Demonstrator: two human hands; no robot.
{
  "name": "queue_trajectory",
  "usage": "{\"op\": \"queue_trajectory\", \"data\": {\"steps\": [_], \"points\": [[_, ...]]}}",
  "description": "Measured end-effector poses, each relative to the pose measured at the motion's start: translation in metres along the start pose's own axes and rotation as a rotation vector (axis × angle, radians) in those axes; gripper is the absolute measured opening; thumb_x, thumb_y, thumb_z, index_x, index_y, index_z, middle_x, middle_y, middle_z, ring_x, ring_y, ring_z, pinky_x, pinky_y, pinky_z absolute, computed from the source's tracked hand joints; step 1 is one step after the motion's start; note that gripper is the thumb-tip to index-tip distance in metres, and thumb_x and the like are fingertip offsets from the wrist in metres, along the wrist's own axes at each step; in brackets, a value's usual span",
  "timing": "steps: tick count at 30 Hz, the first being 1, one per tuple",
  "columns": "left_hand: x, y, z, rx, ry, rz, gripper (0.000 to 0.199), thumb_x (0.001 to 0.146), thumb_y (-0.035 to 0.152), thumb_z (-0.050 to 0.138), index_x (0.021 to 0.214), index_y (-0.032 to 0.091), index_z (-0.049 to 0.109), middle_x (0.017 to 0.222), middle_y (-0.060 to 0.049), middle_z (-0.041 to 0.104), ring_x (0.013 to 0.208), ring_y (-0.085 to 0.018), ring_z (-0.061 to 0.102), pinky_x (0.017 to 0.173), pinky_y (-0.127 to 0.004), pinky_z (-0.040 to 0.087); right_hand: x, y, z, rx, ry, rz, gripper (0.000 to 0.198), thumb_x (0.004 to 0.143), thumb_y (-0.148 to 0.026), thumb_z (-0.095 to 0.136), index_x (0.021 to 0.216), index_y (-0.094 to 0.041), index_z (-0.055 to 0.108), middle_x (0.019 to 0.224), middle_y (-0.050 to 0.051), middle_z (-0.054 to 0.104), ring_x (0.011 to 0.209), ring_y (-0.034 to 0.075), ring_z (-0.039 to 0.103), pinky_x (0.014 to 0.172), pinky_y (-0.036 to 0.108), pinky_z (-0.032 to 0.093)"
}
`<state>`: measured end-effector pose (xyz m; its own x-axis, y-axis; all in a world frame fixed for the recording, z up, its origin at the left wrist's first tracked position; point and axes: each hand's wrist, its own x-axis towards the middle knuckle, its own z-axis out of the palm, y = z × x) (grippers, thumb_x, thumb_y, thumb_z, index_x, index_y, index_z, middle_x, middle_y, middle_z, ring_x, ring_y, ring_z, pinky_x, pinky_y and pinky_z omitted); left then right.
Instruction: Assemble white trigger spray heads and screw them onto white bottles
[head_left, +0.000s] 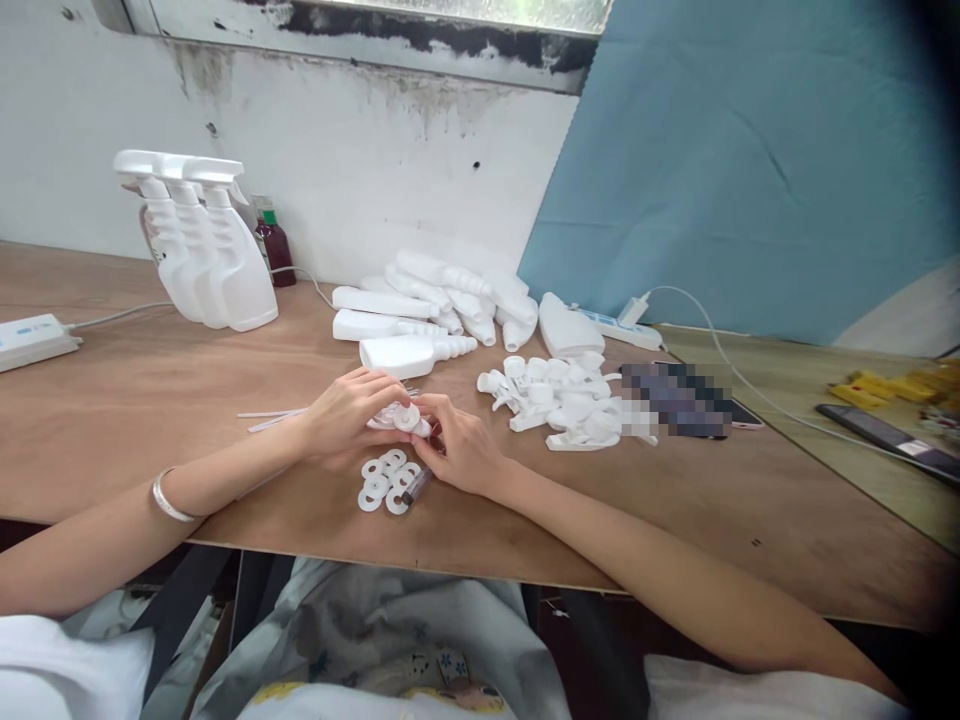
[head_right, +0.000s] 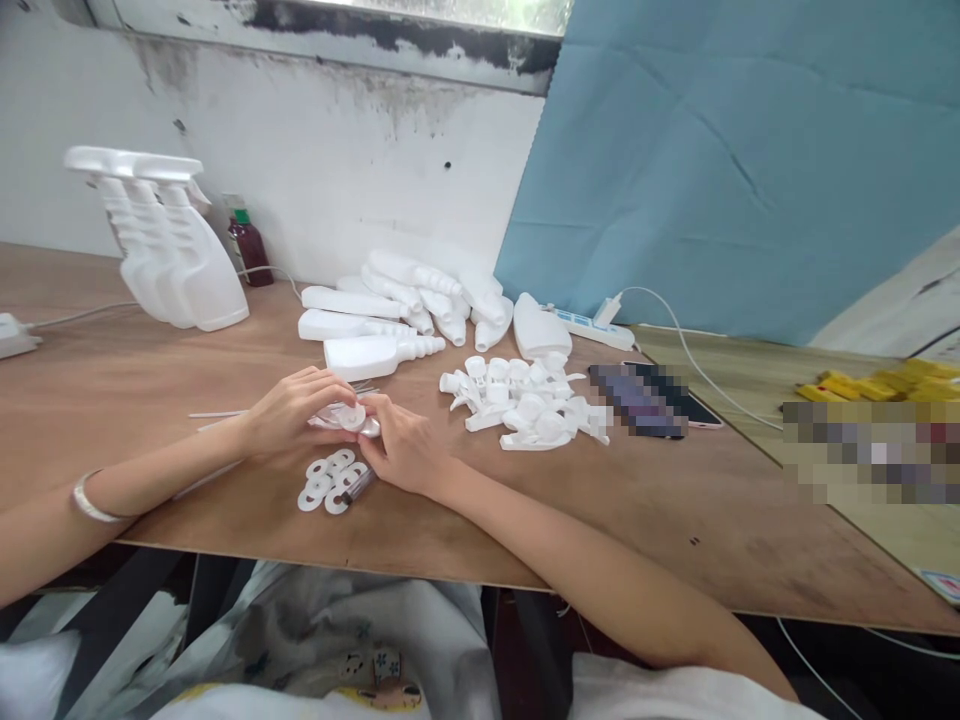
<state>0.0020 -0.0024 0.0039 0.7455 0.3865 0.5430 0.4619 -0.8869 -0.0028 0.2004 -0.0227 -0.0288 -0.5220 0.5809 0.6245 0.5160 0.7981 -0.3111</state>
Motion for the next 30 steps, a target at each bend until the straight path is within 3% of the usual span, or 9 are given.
{"op": "queue_trajectory", "data": {"steps": [7, 15, 23, 30], "points": [[-0.0013, 0.0001, -0.0005, 0.036, -0.052, 0.053, 0.025, 0.084, 0.04, 0.051, 0.088, 0.015, 0.054, 0.094, -0.007, 0.06, 0.084, -0.017, 0.054, 0.075, -0.029, 0.037, 0.0002, -0.0003, -0.0005, -0.031, -0.003, -0.038, 0.031, 0.079, -0.019, 0.05, 0.108, -0.018, 0.041, 0.093, 0.006, 0.063, 0.073, 0.017, 0.061, 0.063, 0.026, 0.045], [0.0009, 0.0014, 0.0009, -0.077, -0.036, -0.03, 0.025, 0.081, 0.039, 0.055, 0.086, 0.015, 0.053, 0.092, -0.005, 0.061, 0.084, -0.016, 0.054, 0.074, -0.027, 0.039, 0.001, -0.0013, -0.0009, -0.023, -0.02, -0.022, 0.031, 0.079, -0.019, 0.05, 0.108, -0.017, 0.04, 0.089, 0.006, 0.063, 0.069, 0.017, 0.06, 0.06, 0.026, 0.044], [0.0017, 0.0029, -0.0006, 0.098, -0.055, 0.019, 0.031, 0.083, 0.044, 0.049, 0.086, 0.014, 0.053, 0.087, -0.007, 0.061, 0.078, -0.017, 0.054, 0.069, -0.028, 0.036, 0.0005, -0.0009, -0.0014, -0.027, -0.033, -0.022, 0.033, 0.078, -0.018, 0.05, 0.109, -0.017, 0.04, 0.094, 0.006, 0.062, 0.074, 0.017, 0.06, 0.063, 0.027, 0.045], [0.0009, 0.0024, 0.0006, 0.131, 0.008, 0.033, 0.031, 0.082, 0.045, 0.051, 0.079, 0.014, 0.052, 0.083, -0.005, 0.061, 0.075, -0.017, 0.054, 0.067, -0.028, 0.036, 0.0013, -0.0016, -0.0017, -0.03, -0.025, -0.035, 0.032, 0.077, -0.015, 0.049, 0.108, -0.017, 0.04, 0.092, 0.006, 0.063, 0.07, 0.016, 0.06, 0.062, 0.026, 0.044]]}}
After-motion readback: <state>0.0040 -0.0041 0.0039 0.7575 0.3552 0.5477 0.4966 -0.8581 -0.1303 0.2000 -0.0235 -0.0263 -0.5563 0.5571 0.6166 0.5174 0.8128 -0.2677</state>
